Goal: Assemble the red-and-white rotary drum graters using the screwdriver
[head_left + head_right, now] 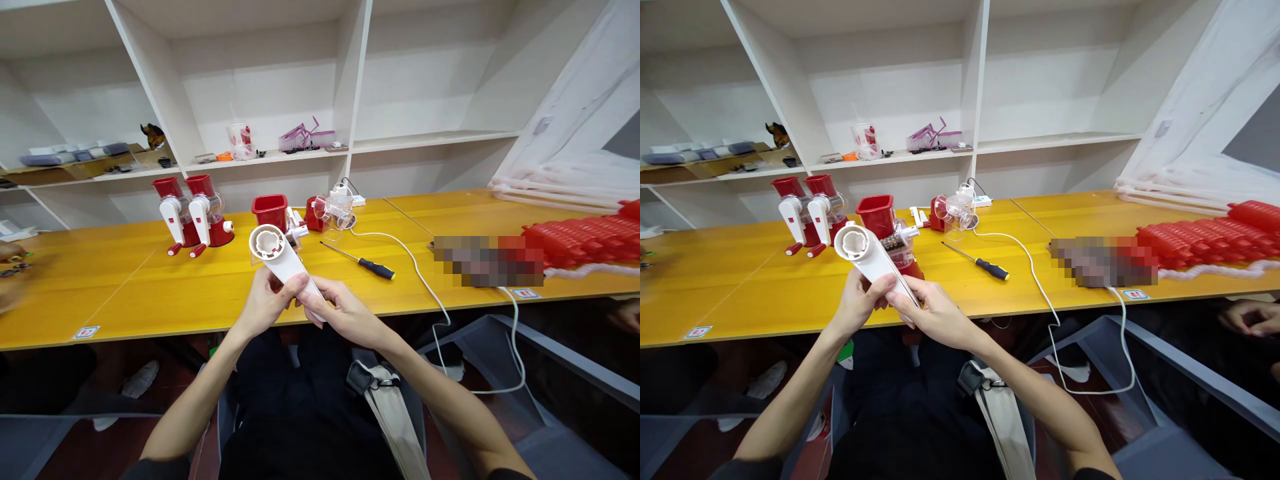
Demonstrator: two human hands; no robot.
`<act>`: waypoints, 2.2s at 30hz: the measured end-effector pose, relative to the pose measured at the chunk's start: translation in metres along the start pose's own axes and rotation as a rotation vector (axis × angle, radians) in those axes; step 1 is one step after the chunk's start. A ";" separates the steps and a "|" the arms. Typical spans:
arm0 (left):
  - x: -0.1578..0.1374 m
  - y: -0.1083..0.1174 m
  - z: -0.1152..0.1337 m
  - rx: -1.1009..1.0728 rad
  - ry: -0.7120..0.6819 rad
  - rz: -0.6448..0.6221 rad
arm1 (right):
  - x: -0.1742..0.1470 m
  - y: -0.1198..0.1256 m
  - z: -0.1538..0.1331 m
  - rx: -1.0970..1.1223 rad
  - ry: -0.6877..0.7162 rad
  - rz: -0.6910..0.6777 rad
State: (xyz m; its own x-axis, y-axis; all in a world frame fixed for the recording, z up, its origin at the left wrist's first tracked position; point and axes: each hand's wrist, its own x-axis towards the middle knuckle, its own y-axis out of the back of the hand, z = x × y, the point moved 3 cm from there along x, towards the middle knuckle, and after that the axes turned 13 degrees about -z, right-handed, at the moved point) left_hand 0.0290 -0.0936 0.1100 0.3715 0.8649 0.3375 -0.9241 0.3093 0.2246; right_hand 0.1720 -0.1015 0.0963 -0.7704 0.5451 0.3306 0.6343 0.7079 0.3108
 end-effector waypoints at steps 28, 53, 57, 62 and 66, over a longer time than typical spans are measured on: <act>-0.001 -0.013 -0.012 -0.290 0.245 0.034 | 0.004 -0.005 0.009 0.646 -0.062 -0.182; -0.002 -0.011 -0.007 -0.177 0.080 -0.080 | 0.003 0.000 -0.001 0.138 0.016 -0.023; -0.005 -0.011 -0.006 -0.159 0.049 -0.047 | 0.003 -0.001 -0.001 0.102 0.018 0.026; -0.008 -0.011 -0.003 -0.107 -0.008 -0.062 | -0.001 -0.002 -0.002 0.028 0.051 0.038; -0.008 0.001 0.000 -0.063 -0.189 0.214 | -0.002 0.005 -0.002 -0.073 0.075 0.003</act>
State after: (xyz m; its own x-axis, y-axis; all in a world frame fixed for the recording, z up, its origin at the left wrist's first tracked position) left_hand 0.0251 -0.0999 0.1075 0.1724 0.8257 0.5371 -0.9848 0.1572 0.0746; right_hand 0.1763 -0.1001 0.0994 -0.7634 0.5099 0.3966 0.6415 0.6701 0.3733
